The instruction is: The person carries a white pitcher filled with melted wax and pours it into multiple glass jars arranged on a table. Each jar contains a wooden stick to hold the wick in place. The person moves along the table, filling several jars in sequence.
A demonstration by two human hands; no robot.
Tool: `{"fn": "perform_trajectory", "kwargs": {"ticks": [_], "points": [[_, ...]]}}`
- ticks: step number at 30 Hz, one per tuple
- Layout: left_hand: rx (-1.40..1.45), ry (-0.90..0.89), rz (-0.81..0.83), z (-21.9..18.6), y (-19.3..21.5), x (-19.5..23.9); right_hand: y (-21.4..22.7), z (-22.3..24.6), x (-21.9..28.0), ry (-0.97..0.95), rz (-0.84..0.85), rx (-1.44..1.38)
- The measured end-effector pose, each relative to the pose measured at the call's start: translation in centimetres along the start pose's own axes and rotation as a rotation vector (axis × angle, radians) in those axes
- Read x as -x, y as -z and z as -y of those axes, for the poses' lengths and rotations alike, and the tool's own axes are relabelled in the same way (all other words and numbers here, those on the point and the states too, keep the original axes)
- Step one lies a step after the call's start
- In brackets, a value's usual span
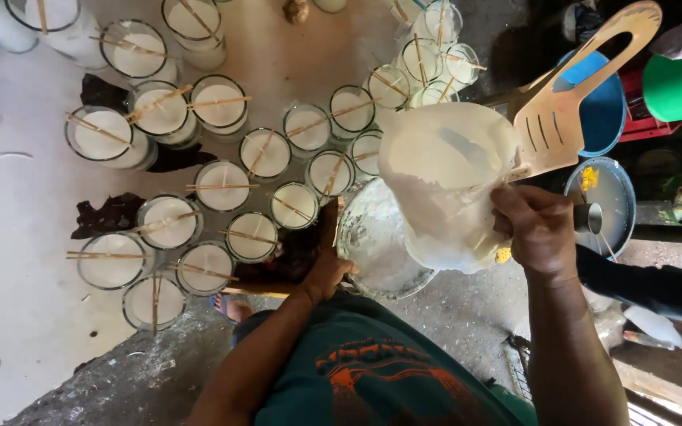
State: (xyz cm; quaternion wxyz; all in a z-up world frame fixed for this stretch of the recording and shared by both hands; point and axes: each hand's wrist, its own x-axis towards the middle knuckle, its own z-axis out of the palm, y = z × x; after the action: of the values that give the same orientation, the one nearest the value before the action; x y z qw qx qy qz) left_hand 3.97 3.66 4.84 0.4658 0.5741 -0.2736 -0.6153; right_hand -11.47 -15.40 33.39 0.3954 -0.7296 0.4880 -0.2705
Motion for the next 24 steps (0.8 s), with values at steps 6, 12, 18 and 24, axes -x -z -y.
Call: {"fn": "perform_trajectory", "kwargs": {"ticks": [6,12,18,24], "points": [[0.213,-0.043,-0.074,-9.1,1.3,3.8,-0.6,2.4,0.4,-0.041,0.030,0.062],[0.207,-0.027,-0.082,-7.7,1.7,3.2,-1.1,2.1,0.7,-0.088,0.007,0.091],[0.207,-0.050,-0.083,-5.2,1.9,2.1,-1.7,3.0,0.9,-0.146,-0.032,0.031],[0.229,-0.079,-0.055,-6.2,2.3,3.1,-1.8,3.1,1.0,-0.238,-0.071,0.035]]}}
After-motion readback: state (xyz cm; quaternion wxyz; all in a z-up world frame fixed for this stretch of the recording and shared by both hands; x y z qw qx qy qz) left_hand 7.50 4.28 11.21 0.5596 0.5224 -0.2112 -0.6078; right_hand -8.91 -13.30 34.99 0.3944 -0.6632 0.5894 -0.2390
